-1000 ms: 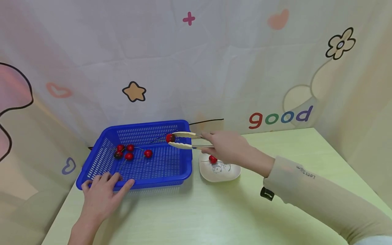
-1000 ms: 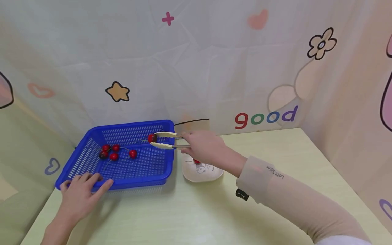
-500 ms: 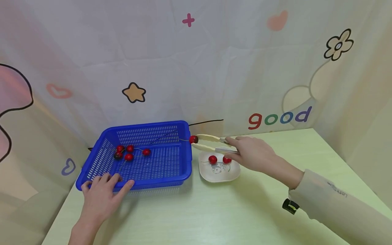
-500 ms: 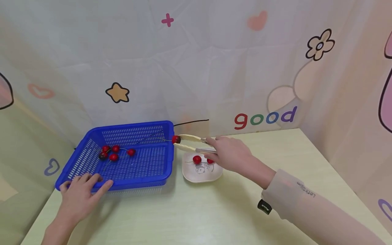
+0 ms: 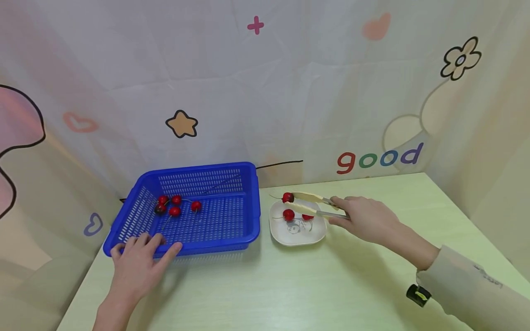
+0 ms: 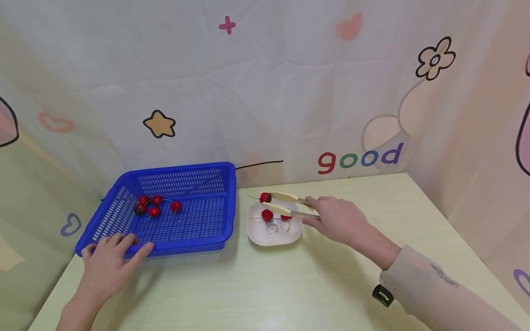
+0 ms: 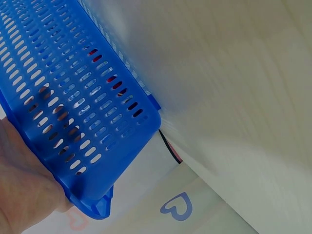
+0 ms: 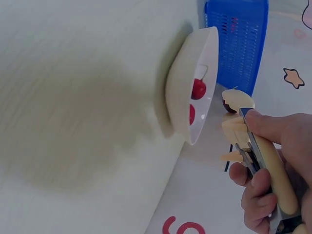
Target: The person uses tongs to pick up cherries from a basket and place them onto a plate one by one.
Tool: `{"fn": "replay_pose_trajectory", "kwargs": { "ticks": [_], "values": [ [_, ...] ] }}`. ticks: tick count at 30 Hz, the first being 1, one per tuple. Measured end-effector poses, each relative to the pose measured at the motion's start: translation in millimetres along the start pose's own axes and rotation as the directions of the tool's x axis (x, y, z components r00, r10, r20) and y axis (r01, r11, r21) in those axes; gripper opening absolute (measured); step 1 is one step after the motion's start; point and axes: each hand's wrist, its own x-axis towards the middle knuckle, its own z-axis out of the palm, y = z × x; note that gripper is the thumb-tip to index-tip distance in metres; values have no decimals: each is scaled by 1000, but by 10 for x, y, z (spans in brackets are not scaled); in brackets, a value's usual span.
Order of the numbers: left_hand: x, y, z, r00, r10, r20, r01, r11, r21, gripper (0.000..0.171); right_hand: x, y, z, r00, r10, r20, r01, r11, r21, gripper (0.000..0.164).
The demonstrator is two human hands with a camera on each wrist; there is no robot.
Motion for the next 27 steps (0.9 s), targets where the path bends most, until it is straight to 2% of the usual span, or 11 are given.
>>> {"fn": "replay_pose_trajectory", "kwargs": {
  "ticks": [9, 15, 27],
  "values": [
    [0, 3, -14, 1000, -8, 14, 8, 1000, 3, 60, -69, 125, 77, 1000, 9, 13, -9, 1000, -13, 48],
    [0, 13, -15, 1000, -7, 15, 7, 1000, 0, 59, -62, 158, 120, 999, 33, 43, -33, 999, -1, 54],
    [2, 25, -26, 1000, -6, 12, 6, 1000, 4, 59, 43, 80, 53, 997, -16, -69, 19, 999, 41, 56]
  ]
}}
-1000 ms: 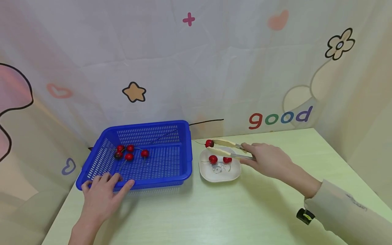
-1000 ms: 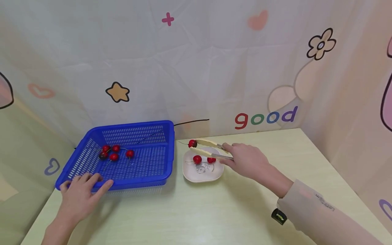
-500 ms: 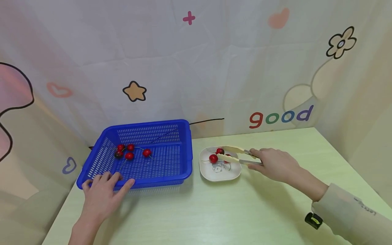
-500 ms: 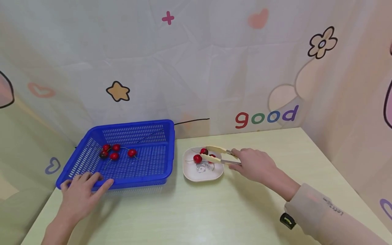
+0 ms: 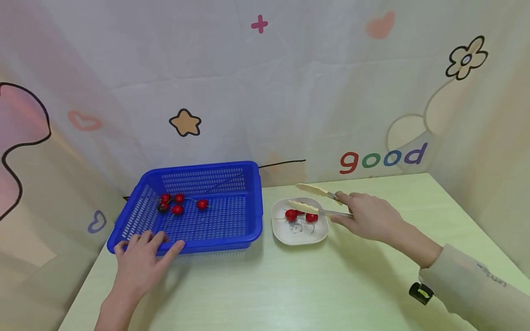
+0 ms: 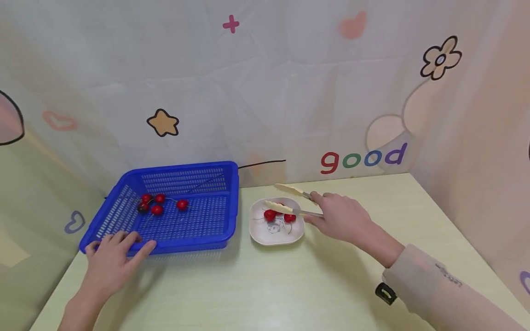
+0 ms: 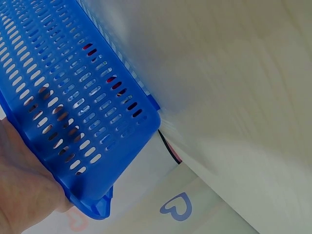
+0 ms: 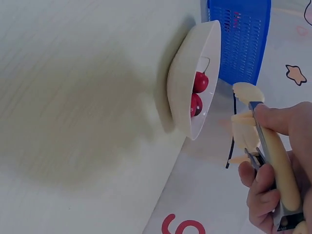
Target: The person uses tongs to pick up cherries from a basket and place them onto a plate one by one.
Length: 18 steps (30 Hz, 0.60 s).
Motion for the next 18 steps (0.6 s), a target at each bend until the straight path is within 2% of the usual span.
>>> {"fn": "replay_pose_trajectory", "kwargs": {
  "ticks": [7, 18],
  "values": [
    [3, -11, 2, 1000, 5, -6, -5, 1000, -3, 59, 148, -122, -60, 998, -35, -43, 37, 999, 30, 54],
    [7, -28, 12, 1000, 5, -4, -5, 1000, -3, 59, 543, -495, -128, 993, -113, -38, 115, 993, 39, 51]
  ]
}}
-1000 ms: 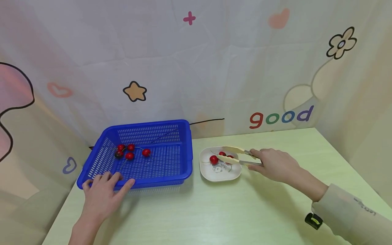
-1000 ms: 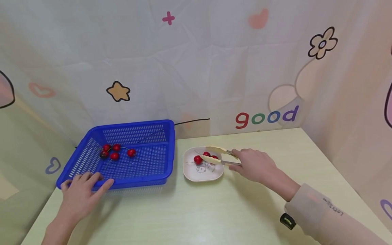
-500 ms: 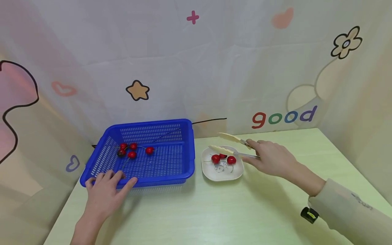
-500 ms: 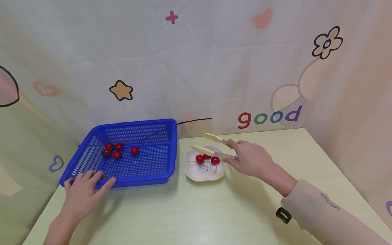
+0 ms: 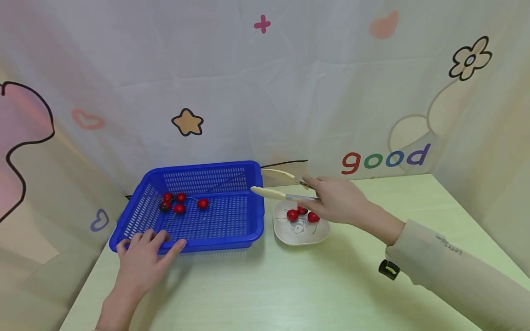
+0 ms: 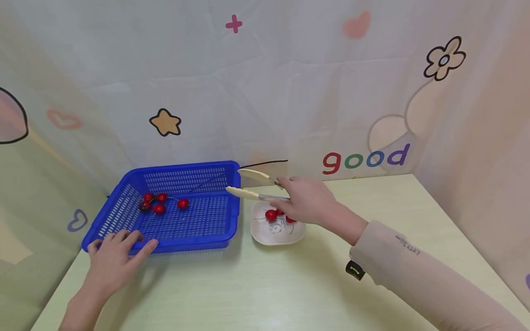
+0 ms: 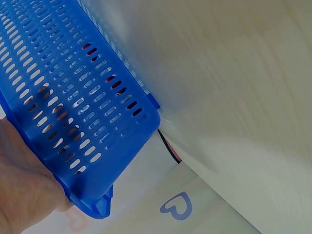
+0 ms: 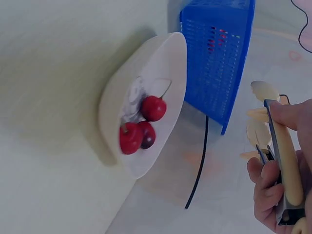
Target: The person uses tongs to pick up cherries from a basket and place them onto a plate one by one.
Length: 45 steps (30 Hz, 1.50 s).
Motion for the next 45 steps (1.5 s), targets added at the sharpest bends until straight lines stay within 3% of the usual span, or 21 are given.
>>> {"fn": "replay_pose_trajectory", "kwargs": {
  "ticks": [5, 14, 22, 28, 33, 36, 45],
  "values": [
    [11, 10, -4, 1000, 9, -9, -9, 1000, -5, 58, 190, -162, -16, 998, -57, 9, 57, 998, 5, 50],
    [-2, 14, -12, 1000, 0, -9, 0, 1000, -2, 60, 584, -436, 73, 993, -78, 92, 79, 997, -9, 67],
    [3, 12, -12, 1000, -5, -1, 5, 1000, 6, 62, 892, -636, 187, 980, -144, 137, 162, 979, -125, 65],
    [4, 17, -12, 1000, -6, -2, 6, 1000, 11, 62, 1074, -820, 323, 968, -130, 214, 173, 965, -195, 64],
    [-5, 21, -10, 1000, -9, -6, 9, 1000, 8, 61, 1177, -975, 446, 957, -136, 256, 210, 934, -289, 68],
    [-9, 21, -6, 1000, -12, -6, 12, 1000, 7, 61, 1226, -1052, 524, 953, -133, 272, 216, 929, -301, 63],
    [-3, 10, 0, 1000, -5, -13, 5, 1000, 2, 60, 1361, -1210, 728, 956, -66, 286, 142, 956, -255, 43]
  ]
}}
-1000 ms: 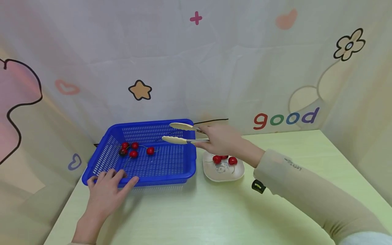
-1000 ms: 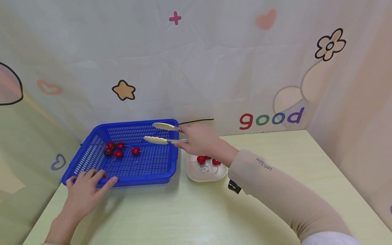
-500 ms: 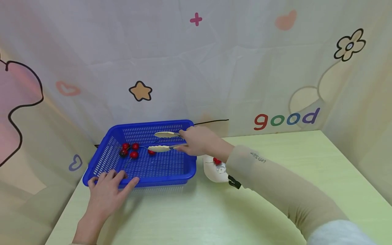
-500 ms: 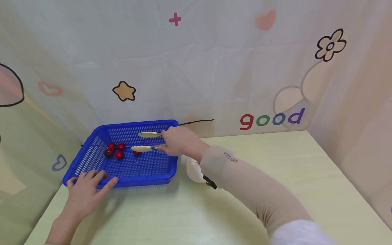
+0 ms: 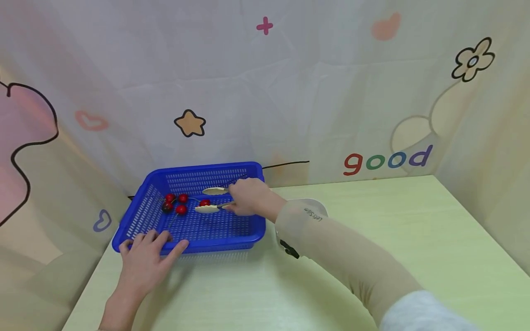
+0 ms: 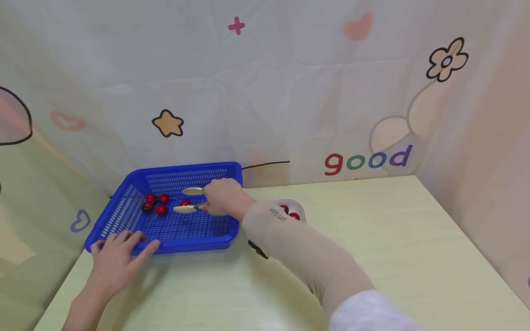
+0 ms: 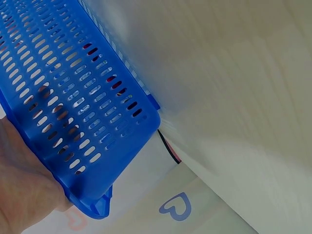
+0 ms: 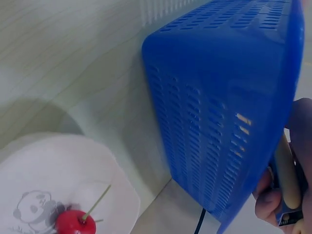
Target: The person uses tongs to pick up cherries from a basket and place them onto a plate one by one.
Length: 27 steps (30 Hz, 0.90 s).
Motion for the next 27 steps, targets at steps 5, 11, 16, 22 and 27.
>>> {"fn": "replay_pose_trajectory", "kwargs": {
  "ticks": [5, 11, 16, 22, 27],
  "values": [
    [14, 6, 8, 1000, 3, -3, -3, 1000, 4, 60, 50, -59, 43, 999, 28, 32, -29, 1000, 12, 41],
    [9, 12, 6, 1000, 3, -4, -3, 1000, 9, 60, 72, -107, 79, 997, 69, 37, -69, 998, 9, 42],
    [3, 20, -3, 1000, -6, 5, 6, 1000, 11, 61, 74, -130, 90, 994, 96, 60, -97, 995, 21, 40],
    [0, 28, -12, 1000, -3, 7, 3, 1000, 7, 61, 63, -117, 76, 991, 118, 70, -121, 992, 39, 38],
    [-4, 27, -18, 1000, -3, 4, 3, 1000, 5, 60, 34, -100, 38, 992, 115, 58, -118, 991, 60, 37]
  ]
}}
